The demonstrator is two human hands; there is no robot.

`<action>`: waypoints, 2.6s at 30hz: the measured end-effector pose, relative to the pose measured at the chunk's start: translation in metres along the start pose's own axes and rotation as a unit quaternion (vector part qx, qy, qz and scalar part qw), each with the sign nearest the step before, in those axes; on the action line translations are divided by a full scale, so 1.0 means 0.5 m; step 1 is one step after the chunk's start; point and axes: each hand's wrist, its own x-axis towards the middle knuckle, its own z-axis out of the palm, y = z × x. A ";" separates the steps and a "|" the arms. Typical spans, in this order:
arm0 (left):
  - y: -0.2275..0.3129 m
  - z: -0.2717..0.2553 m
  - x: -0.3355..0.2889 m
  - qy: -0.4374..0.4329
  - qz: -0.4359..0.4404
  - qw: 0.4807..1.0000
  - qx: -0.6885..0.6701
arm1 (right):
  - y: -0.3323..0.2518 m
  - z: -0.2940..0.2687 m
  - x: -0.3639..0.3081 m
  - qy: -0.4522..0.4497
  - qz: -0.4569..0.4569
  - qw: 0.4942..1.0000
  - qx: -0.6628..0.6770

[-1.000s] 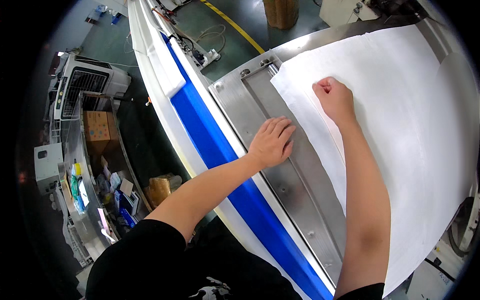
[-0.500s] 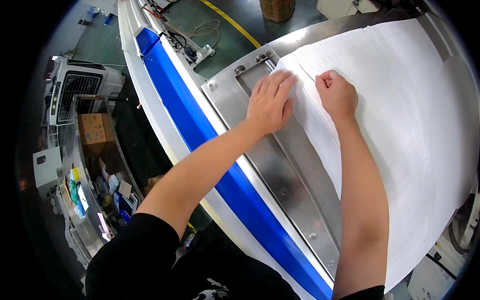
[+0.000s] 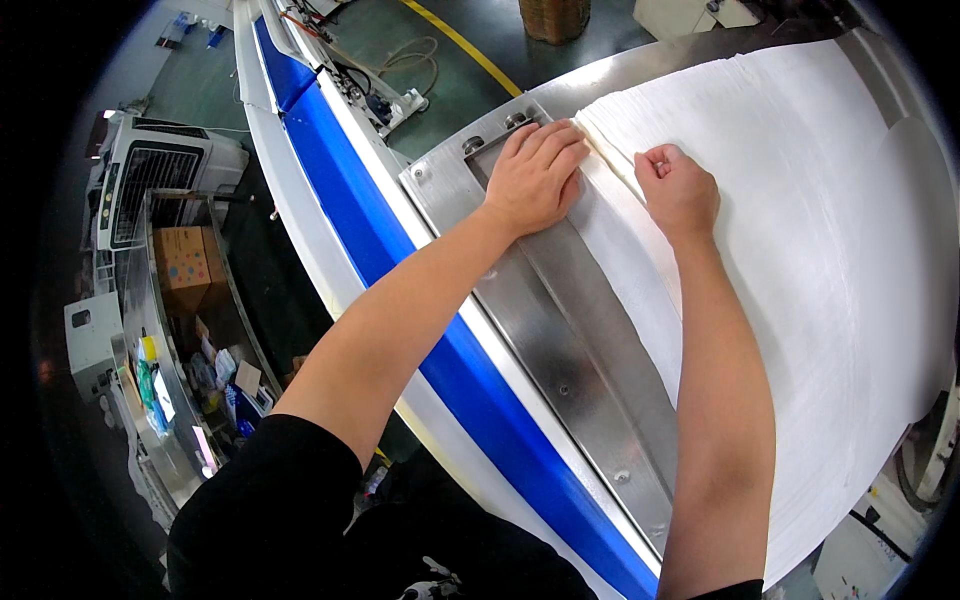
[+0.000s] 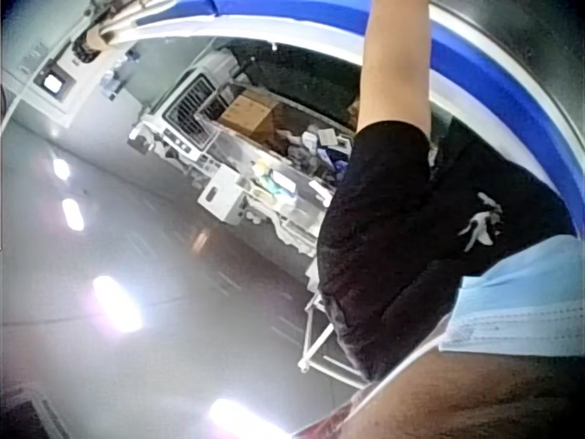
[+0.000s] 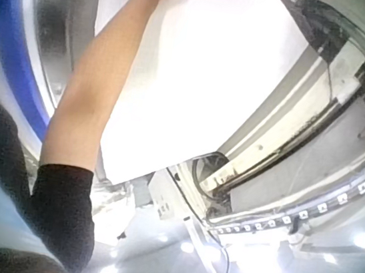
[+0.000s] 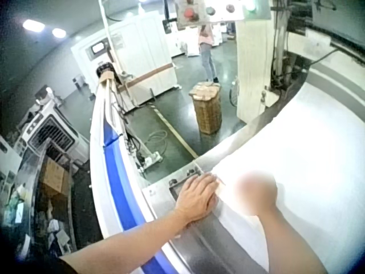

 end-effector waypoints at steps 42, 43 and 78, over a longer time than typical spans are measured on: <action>-0.136 0.064 0.096 -0.421 0.092 0.823 0.371 | 0.930 -0.716 -1.404 -0.108 0.580 0.752 -0.293; -0.147 0.076 0.092 -0.416 0.104 0.822 0.374 | 0.962 -0.753 -1.450 -0.154 0.571 0.750 -0.297; -0.014 -0.327 -0.128 -0.689 0.223 0.532 0.439 | 0.774 -0.812 -1.819 -0.401 0.422 0.751 -0.311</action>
